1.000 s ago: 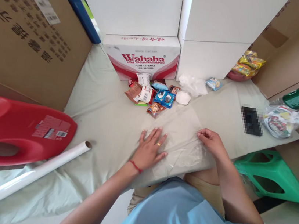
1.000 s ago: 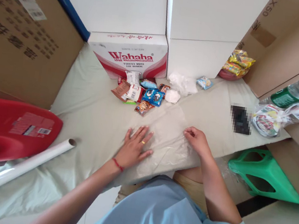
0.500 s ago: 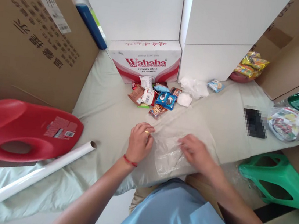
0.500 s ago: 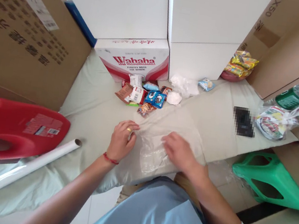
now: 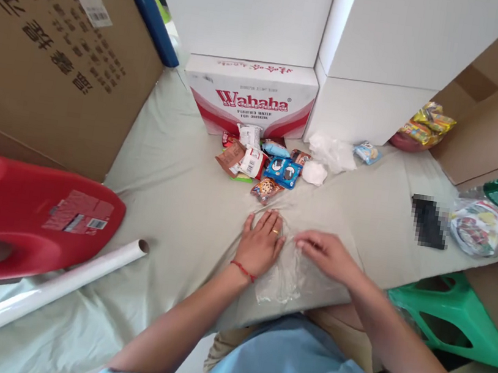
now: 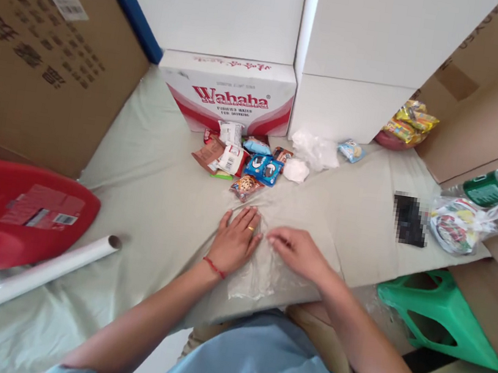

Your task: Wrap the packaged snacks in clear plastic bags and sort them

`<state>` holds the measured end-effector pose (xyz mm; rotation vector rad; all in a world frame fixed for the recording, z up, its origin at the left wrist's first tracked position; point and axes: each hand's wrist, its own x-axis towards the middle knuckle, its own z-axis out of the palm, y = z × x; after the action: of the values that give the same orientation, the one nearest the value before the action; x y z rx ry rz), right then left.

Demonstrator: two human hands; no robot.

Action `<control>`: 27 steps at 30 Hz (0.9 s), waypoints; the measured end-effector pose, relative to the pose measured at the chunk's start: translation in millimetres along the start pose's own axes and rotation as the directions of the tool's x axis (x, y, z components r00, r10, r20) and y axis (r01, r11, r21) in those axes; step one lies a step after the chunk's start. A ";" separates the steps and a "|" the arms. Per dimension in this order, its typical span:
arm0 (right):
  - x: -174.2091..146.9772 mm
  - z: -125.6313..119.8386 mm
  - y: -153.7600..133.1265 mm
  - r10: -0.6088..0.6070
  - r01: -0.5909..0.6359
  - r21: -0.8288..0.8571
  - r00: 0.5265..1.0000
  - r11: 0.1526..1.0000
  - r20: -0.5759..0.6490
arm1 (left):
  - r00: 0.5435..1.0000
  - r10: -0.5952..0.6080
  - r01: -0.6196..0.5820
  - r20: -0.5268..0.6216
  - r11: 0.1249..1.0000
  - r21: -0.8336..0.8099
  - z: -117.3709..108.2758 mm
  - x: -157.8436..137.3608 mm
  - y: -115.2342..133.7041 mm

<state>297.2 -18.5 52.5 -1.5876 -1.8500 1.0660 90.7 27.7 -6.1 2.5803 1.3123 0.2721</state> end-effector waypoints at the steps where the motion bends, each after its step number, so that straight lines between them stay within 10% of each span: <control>1: 21.3 -11.6 1.8 0.041 -0.051 -0.116 0.995 0.992 -0.093 | 1.000 0.010 -0.010 0.004 1.000 -0.011 -0.7 0.1 0.2; 11: 200.3 -6.9 -15.6 0.198 -0.425 -0.563 0.886 0.709 -0.420 | 1.000 0.031 -0.031 0.004 0.995 -0.096 -2.1 1.6 -0.7; 21: 198.1 -16.6 -21.7 0.219 -0.448 -0.451 0.853 0.772 -0.473 | 0.999 0.051 -0.051 -0.005 0.995 -0.091 -1.6 1.8 -0.9; 27: 162.4 -53.0 -18.3 -0.003 -0.239 -0.408 0.860 0.881 -0.510 | 0.999 0.040 -0.042 -0.024 0.994 -0.097 -1.6 0.8 -2.0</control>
<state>292.3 151.4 77.1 -2.0328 -1.7167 0.1952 89.2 29.7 -5.1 2.5313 1.2230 0.3639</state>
